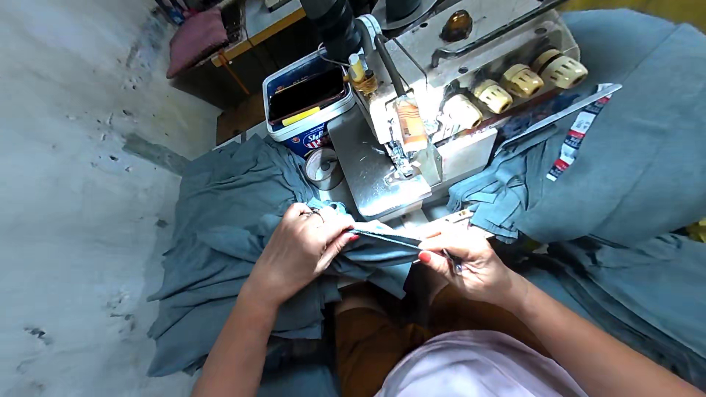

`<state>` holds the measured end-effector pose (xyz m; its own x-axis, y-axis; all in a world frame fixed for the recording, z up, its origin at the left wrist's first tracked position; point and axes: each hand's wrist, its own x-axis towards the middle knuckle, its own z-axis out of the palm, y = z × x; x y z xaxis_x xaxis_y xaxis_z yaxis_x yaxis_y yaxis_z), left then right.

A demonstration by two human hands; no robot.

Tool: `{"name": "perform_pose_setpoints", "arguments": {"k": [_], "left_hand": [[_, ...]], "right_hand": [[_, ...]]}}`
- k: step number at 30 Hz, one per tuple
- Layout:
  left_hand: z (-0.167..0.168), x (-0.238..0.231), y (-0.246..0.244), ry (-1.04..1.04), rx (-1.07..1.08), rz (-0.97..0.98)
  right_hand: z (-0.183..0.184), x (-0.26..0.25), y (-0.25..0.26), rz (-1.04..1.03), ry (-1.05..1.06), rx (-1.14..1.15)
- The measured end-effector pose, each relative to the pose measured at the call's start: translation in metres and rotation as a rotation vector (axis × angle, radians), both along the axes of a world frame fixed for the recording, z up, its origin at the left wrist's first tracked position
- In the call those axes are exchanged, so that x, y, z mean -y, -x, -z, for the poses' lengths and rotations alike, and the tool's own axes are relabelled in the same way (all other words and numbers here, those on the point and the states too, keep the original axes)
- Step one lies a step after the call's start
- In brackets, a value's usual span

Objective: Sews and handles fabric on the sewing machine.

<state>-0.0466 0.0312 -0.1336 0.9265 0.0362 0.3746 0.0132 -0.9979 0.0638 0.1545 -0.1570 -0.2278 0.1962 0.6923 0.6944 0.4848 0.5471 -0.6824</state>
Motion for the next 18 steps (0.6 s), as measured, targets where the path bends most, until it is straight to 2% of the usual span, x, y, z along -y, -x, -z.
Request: {"name": "perform_pose_setpoints", "arguments": {"k": [3,9,11,13,15,18], "left_hand": [[-0.002,-0.001,-0.003,0.106,-0.047,-0.004],[-0.006,-0.018,-0.01,0.462,-0.161,-0.097],[-0.006,-0.02,-0.014,0.401,-0.215,-0.208],[-0.007,-0.012,-0.021,0.237,-0.235,-0.328],[-0.007,0.003,-0.027,0.052,-0.136,-0.369],[-0.014,0.034,-0.034,0.059,0.022,-0.196]], "right_hand": [[-0.003,-0.001,0.002,0.049,-0.005,0.021],[-0.01,-0.009,0.007,0.22,0.024,-0.022],[-0.011,-0.014,0.008,0.27,0.042,0.016],[-0.012,-0.018,0.007,0.299,0.063,0.057],[-0.015,-0.02,0.006,0.312,0.064,0.096],[-0.026,-0.019,0.004,0.289,0.046,0.132]]}}
